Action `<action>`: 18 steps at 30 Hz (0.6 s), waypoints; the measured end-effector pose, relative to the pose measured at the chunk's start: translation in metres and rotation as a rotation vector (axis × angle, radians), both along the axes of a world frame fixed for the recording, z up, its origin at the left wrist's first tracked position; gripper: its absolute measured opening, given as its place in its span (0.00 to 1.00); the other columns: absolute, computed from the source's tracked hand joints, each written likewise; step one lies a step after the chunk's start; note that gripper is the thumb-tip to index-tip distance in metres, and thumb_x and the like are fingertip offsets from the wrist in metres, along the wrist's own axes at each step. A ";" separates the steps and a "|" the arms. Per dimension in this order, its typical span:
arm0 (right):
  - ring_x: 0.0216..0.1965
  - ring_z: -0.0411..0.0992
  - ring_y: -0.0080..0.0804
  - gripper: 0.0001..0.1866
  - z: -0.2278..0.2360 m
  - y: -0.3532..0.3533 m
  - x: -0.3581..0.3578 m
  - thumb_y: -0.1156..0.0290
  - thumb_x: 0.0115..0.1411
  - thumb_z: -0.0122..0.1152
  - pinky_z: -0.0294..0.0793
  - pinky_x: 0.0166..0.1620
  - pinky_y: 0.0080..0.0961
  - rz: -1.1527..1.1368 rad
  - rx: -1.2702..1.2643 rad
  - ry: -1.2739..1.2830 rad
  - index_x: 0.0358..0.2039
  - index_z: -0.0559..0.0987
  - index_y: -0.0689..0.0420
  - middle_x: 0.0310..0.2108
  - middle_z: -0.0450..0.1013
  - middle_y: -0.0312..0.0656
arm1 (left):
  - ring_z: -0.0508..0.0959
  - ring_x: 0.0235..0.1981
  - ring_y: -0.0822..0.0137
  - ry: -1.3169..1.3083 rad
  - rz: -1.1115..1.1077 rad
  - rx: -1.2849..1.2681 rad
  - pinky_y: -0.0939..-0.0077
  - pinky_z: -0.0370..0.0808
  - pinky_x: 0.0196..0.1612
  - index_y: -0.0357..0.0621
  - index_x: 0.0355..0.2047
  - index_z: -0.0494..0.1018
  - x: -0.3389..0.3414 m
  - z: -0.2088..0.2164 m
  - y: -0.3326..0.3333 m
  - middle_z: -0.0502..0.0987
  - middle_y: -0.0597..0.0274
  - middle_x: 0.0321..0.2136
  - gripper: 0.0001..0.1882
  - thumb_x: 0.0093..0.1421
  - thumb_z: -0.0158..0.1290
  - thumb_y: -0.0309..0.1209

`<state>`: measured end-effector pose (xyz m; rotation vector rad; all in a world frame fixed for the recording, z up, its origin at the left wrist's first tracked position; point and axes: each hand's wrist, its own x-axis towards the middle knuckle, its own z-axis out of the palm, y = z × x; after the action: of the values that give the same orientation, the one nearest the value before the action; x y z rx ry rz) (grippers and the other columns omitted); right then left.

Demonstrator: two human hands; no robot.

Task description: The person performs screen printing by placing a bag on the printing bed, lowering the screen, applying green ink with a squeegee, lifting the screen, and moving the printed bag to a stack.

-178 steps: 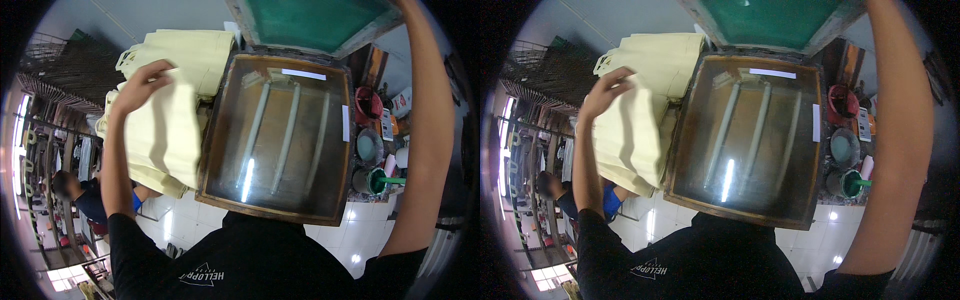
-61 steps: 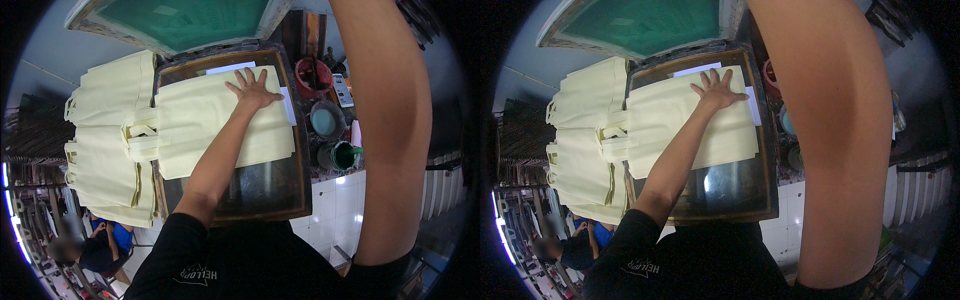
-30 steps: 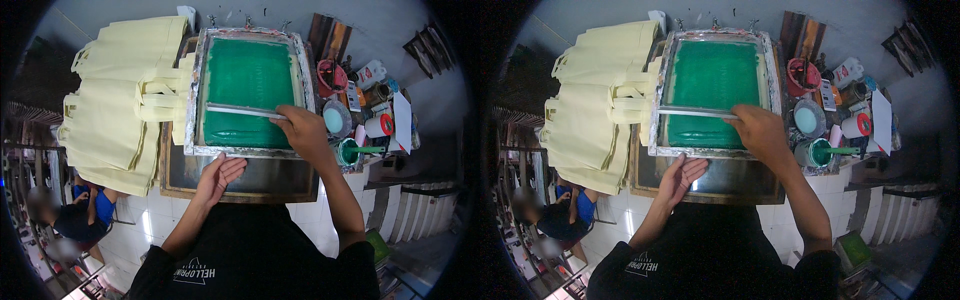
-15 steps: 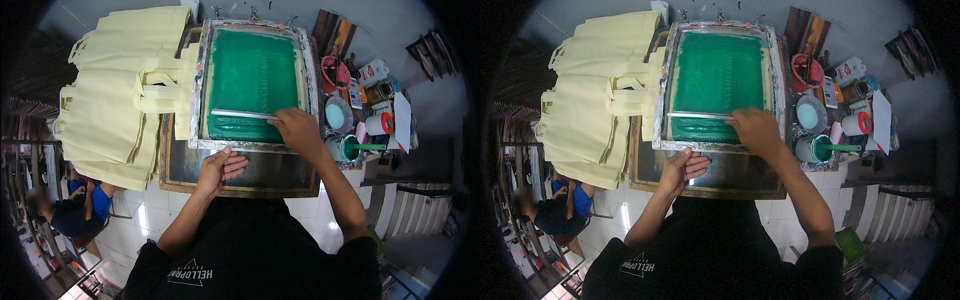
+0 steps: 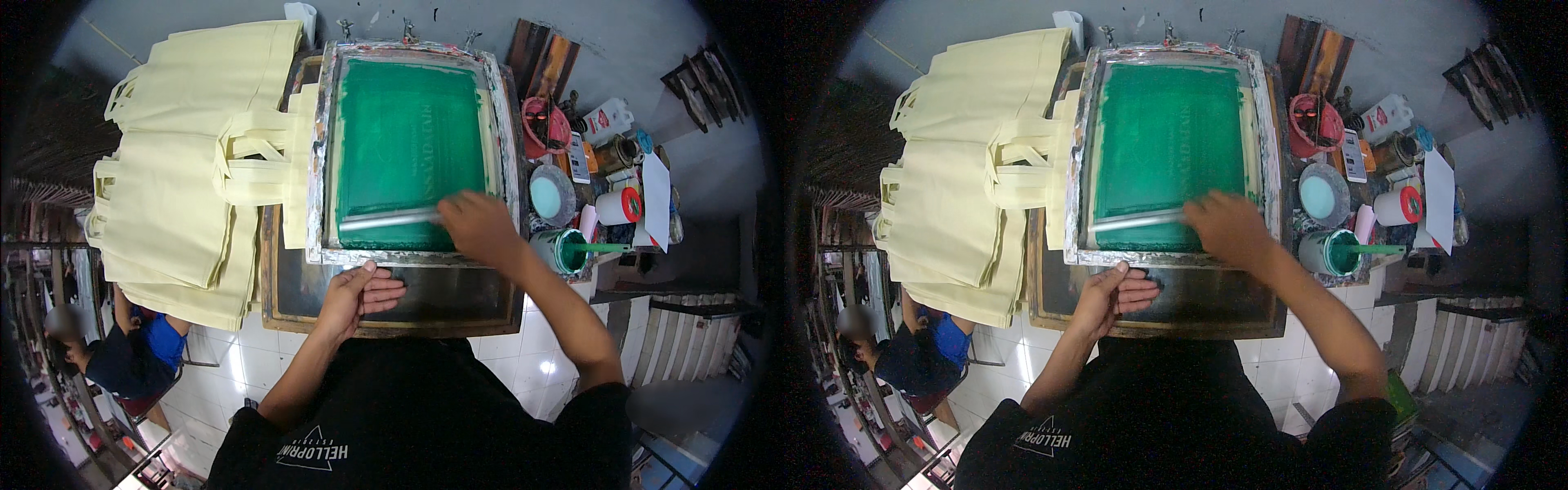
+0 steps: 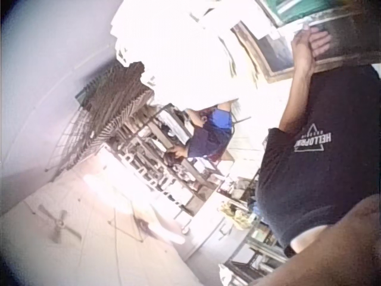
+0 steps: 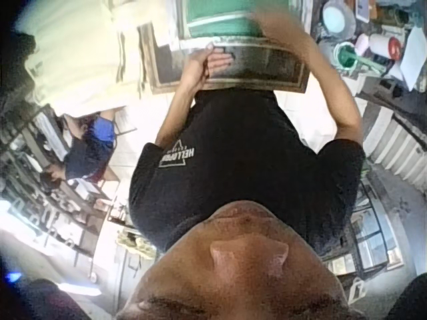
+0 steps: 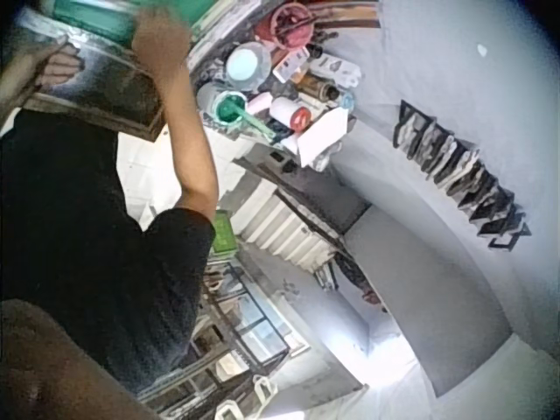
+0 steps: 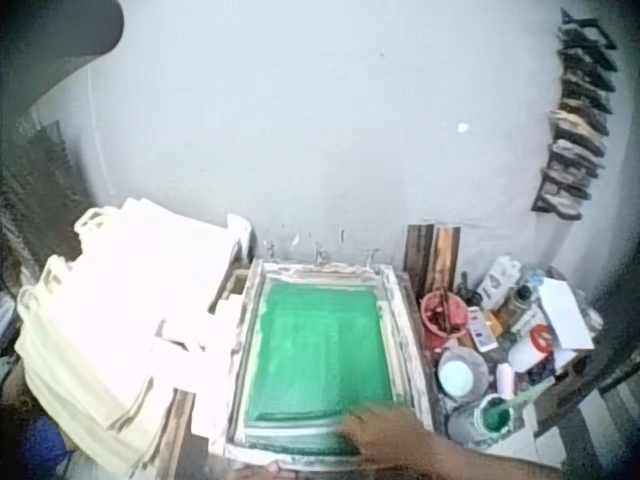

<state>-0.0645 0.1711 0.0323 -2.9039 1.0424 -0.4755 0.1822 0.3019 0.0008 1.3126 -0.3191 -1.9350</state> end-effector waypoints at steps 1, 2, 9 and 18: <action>0.32 0.77 0.41 0.10 -0.002 -0.016 0.001 0.63 0.61 0.65 0.76 0.32 0.38 -0.002 -0.019 -0.013 0.33 0.75 0.54 0.28 0.76 0.41 | 0.85 0.46 0.48 -0.005 0.000 0.008 0.60 0.85 0.46 0.25 0.50 0.69 0.000 0.000 0.000 0.80 0.34 0.44 0.27 0.74 0.47 0.45; 0.30 0.76 0.42 0.10 -0.003 -0.035 0.004 0.63 0.61 0.66 0.75 0.32 0.40 0.013 -0.051 -0.047 0.33 0.75 0.54 0.28 0.76 0.42 | 0.85 0.45 0.48 -0.014 0.000 0.011 0.60 0.85 0.46 0.25 0.50 0.69 0.001 0.000 0.000 0.80 0.34 0.44 0.27 0.74 0.47 0.45; 0.34 0.77 0.55 0.18 0.007 -0.191 0.031 0.52 0.65 0.62 0.74 0.38 0.51 -0.132 0.018 0.085 0.36 0.77 0.57 0.28 0.77 0.51 | 0.86 0.40 0.49 -0.037 0.000 0.023 0.63 0.86 0.41 0.26 0.47 0.71 0.001 -0.002 0.002 0.81 0.37 0.39 0.25 0.74 0.48 0.45; 0.33 0.78 0.54 0.30 0.039 -0.287 0.036 0.42 0.60 0.65 0.75 0.41 0.47 -0.180 0.303 0.057 0.48 0.84 0.57 0.32 0.80 0.54 | 0.81 0.16 0.65 -0.143 -0.400 -0.072 0.76 0.76 0.18 0.33 0.31 0.77 0.027 0.052 -0.026 0.80 0.52 0.18 0.31 0.72 0.49 0.54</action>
<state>-0.0290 -0.1156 0.0714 -2.5858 1.2668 -0.2158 0.2088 0.2763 0.0528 1.4239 -0.7650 -2.1311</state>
